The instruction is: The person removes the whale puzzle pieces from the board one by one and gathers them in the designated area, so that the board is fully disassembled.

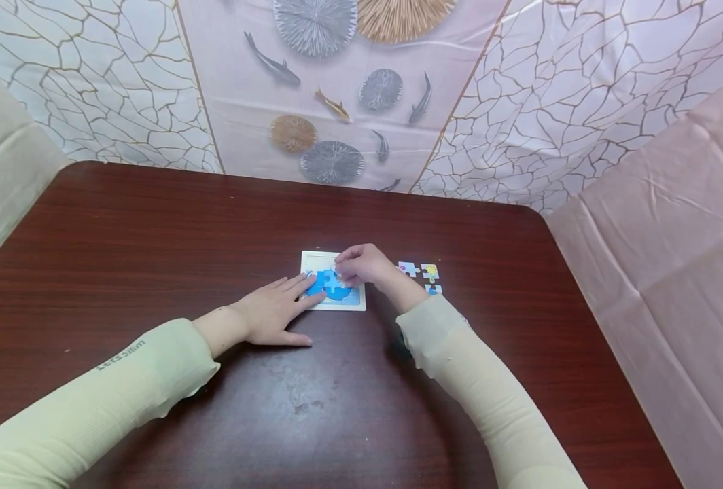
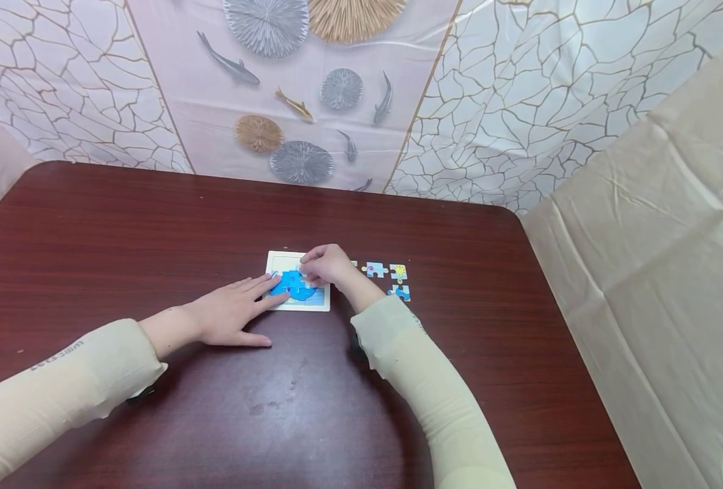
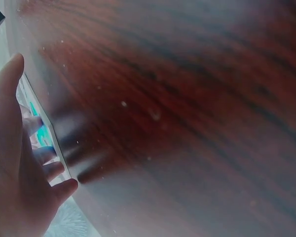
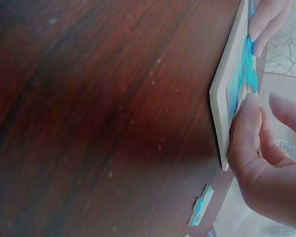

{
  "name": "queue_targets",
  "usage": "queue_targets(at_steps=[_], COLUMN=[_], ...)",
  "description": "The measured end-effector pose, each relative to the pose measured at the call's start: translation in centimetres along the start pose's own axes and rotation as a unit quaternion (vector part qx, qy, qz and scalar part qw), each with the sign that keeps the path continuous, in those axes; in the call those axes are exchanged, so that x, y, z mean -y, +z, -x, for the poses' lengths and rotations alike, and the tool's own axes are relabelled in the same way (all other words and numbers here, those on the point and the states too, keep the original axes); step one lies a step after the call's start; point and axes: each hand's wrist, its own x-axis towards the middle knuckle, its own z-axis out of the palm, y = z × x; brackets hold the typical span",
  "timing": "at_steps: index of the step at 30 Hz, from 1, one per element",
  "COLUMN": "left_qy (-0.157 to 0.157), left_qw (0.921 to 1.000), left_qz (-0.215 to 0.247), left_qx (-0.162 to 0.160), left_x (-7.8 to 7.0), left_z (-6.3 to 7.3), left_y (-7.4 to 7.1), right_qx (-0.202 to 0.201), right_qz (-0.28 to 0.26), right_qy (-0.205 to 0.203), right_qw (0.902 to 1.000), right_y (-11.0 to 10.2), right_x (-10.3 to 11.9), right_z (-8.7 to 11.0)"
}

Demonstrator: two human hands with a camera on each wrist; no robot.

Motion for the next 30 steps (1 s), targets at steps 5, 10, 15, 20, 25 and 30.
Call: queue_targets(at_steps=[5,10,15,20,25,30], left_qy=[0.0,0.003,0.0,0.003,0.003,0.003], left_qw=[1.0,1.0,1.0,1.0,0.9999,1.0], left_qz=[-0.002,-0.005,-0.008,-0.009,-0.01,-0.008], left_qx=[0.001,0.0,0.005,0.001,0.002,0.002], left_x=[0.02,0.05,0.08,0.07,0.05,0.0], left_z=[-0.01,-0.04,-0.07,-0.11,-0.1,0.0], left_y=[-0.01,0.01,-0.04,-0.07,-0.13,-0.24], right_qx=[0.005,0.003,0.005,-0.003,-0.013,-0.007], right_qz=[0.007,0.01,0.003,-0.001,-0.006,-0.021], right_qy=[-0.007,-0.008,-0.014,-0.016,-0.016,-0.017], right_qw=[0.9999,0.9999,0.9999,0.9999,0.9998,0.9996], right_y=[0.04,0.07,0.22,0.44,0.4,0.0], right_x=[-0.07,-0.1,0.01,0.18,0.12,0.01], right_z=[-0.03,-0.1,0.03,0.25,0.14,-0.05])
